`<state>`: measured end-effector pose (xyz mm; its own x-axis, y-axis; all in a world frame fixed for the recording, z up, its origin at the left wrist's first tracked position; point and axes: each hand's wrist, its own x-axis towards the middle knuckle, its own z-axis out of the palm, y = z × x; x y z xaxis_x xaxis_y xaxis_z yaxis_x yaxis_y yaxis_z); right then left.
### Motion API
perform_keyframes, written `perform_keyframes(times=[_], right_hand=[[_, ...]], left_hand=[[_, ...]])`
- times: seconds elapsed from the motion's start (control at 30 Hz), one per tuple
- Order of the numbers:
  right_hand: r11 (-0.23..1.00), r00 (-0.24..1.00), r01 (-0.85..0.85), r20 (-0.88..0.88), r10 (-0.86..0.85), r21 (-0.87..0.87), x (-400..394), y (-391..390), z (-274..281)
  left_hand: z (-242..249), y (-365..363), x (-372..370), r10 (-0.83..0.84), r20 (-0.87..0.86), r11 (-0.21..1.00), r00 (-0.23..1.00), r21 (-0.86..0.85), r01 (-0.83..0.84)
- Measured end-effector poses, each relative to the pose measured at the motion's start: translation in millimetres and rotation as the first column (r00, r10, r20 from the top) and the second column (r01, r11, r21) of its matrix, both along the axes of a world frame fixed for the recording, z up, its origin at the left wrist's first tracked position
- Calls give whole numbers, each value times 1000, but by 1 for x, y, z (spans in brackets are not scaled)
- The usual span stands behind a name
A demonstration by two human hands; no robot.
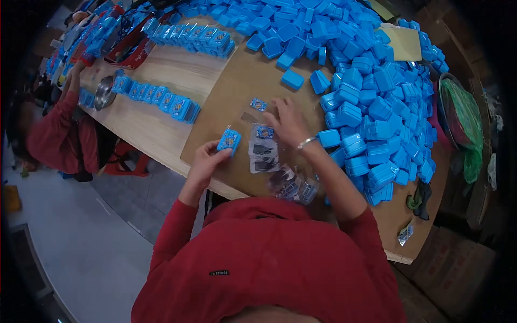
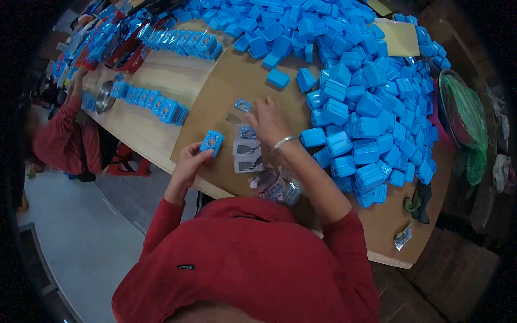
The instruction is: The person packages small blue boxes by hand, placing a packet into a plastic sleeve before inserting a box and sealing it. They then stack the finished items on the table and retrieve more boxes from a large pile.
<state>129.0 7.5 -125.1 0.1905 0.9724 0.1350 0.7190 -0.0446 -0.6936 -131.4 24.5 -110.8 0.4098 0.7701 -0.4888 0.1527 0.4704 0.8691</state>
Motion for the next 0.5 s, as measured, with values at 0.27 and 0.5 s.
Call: perform_keyframes(times=[0.27,0.5], right_hand=[[989,977,-88,204,63,116,-2,36,-20],[904,986,-157,110,123,399,1,-37,64]], left_hand=[[39,2,1,359,-492,343,794,860,378],[39,33,75,-318,99,859,943,452,242]])
